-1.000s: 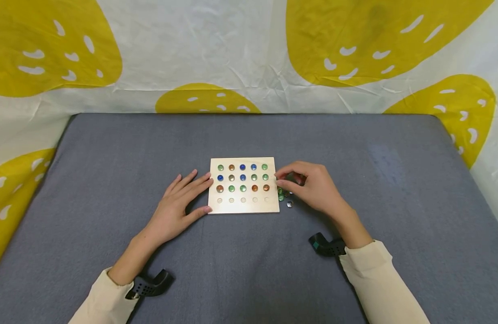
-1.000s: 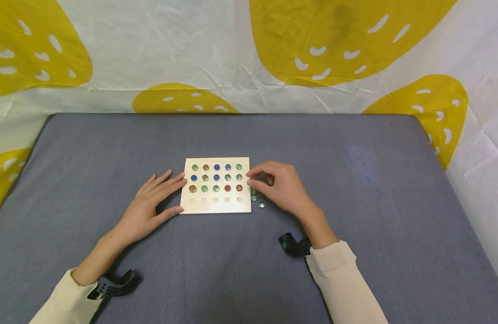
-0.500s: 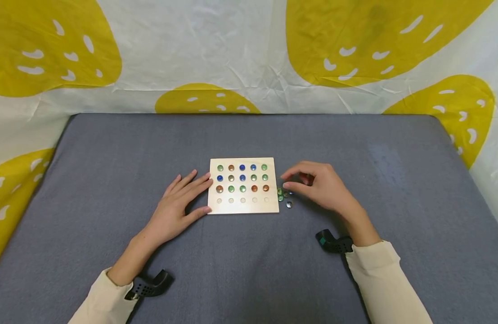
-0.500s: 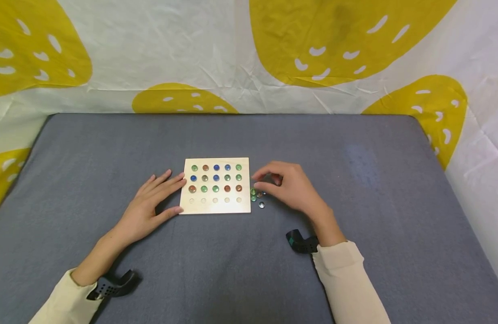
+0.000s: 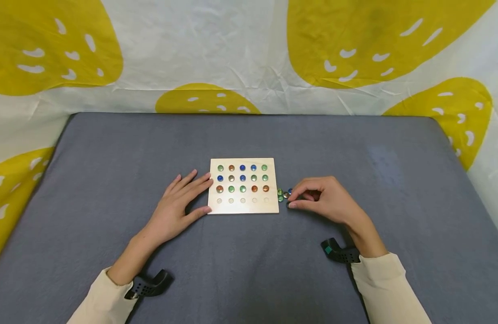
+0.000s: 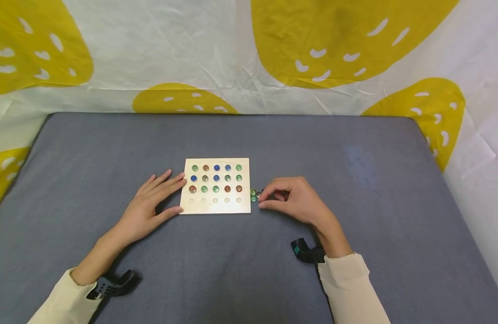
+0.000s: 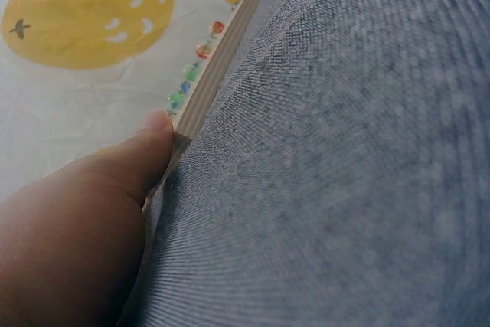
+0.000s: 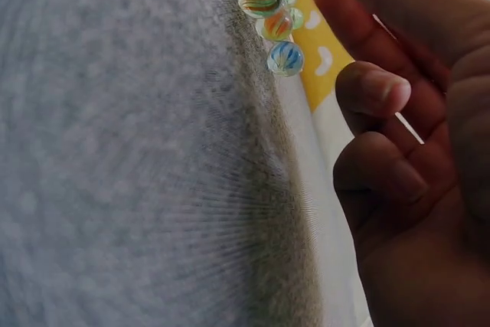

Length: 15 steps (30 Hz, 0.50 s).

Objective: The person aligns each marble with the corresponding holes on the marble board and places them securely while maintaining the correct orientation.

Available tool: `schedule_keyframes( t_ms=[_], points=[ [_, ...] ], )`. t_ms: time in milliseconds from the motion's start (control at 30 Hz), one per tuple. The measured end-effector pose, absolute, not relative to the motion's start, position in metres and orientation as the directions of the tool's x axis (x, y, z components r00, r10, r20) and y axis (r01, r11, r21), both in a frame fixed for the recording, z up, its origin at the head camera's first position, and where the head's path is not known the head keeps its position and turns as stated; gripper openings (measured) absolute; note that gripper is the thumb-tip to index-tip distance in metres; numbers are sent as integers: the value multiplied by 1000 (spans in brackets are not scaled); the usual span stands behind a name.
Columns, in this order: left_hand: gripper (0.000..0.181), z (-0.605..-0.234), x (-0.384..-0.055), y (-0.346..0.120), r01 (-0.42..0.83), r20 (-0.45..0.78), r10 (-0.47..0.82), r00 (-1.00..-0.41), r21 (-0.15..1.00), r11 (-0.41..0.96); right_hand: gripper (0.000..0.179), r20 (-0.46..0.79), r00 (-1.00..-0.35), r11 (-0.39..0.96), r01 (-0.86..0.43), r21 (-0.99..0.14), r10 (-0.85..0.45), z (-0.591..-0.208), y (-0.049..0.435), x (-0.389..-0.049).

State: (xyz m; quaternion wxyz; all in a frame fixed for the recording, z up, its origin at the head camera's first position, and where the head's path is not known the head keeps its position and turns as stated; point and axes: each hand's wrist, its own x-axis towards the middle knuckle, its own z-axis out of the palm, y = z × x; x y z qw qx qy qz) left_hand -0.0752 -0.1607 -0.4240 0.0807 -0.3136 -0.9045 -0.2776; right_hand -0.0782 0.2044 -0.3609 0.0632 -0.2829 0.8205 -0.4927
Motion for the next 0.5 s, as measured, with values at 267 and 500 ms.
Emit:
schedule_keyframes(
  t_ms=[267, 500],
  points=[
    [65, -424, -75, -160, 613, 317, 526, -789, 454, 646, 13, 135, -831, 398, -393, -829, -539, -372, 208, -80],
    [65, -424, -76, -161, 607, 313, 521, -794, 455, 652, 13, 88, -822, 470, -406, -784, -563, -392, 216, -88]
  ],
)
